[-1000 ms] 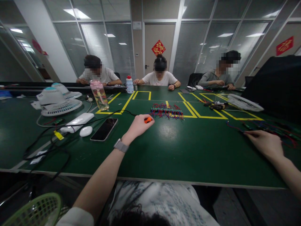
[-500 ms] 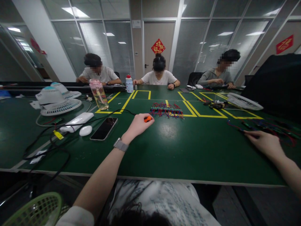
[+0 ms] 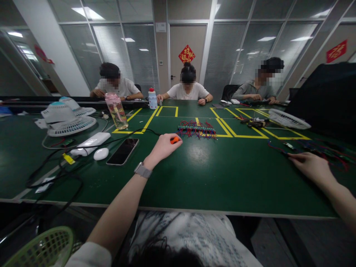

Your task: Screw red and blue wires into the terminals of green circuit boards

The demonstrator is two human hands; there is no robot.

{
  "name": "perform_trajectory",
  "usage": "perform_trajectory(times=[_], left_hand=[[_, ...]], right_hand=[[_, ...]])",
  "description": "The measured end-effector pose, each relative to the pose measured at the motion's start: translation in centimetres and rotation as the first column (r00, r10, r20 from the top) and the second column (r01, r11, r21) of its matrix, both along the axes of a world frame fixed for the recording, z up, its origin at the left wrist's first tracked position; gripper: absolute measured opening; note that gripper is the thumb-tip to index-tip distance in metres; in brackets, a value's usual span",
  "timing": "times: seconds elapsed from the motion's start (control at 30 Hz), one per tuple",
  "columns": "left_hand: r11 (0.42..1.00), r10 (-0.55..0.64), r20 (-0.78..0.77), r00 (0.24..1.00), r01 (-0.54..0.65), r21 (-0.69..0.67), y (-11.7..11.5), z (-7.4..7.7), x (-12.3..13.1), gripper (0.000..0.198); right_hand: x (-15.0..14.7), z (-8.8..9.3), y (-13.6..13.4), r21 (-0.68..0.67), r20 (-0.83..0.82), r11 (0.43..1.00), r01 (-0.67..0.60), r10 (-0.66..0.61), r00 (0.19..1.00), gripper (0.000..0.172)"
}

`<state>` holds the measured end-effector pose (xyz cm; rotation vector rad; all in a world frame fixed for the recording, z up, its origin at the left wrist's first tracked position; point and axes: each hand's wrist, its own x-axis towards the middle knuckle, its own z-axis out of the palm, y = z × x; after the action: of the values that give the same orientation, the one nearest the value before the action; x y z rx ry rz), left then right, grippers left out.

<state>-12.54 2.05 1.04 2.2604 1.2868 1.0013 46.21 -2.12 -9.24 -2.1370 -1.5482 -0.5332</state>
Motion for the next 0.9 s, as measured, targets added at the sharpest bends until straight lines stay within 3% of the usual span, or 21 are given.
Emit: perform_trajectory(times=[0.13,0.57,0.9], left_hand=[[1.0,-0.005,-0.008,1.0,0.005,-0.001,0.0,-0.1,0.0,0.025],[1.0,-0.003,-0.009,1.0,0.003,-0.006,0.0,0.0,0.1,0.024],[1.0,0.001,-0.011,1.0,-0.001,0.003,0.0,0.0,0.2,0.023]], right_hand=[[-0.2,0.2,0.0,-0.078,-0.064,0.997,0.015,-0.02,0.998,0.04],[-1.3,0.8,-0.2,-0.068,-0.15,0.995,0.07,-0.08,0.985,0.042],[-1.6,2.1,0.1,-0.099,-0.384,0.974,0.204,-0.226,0.895,0.033]])
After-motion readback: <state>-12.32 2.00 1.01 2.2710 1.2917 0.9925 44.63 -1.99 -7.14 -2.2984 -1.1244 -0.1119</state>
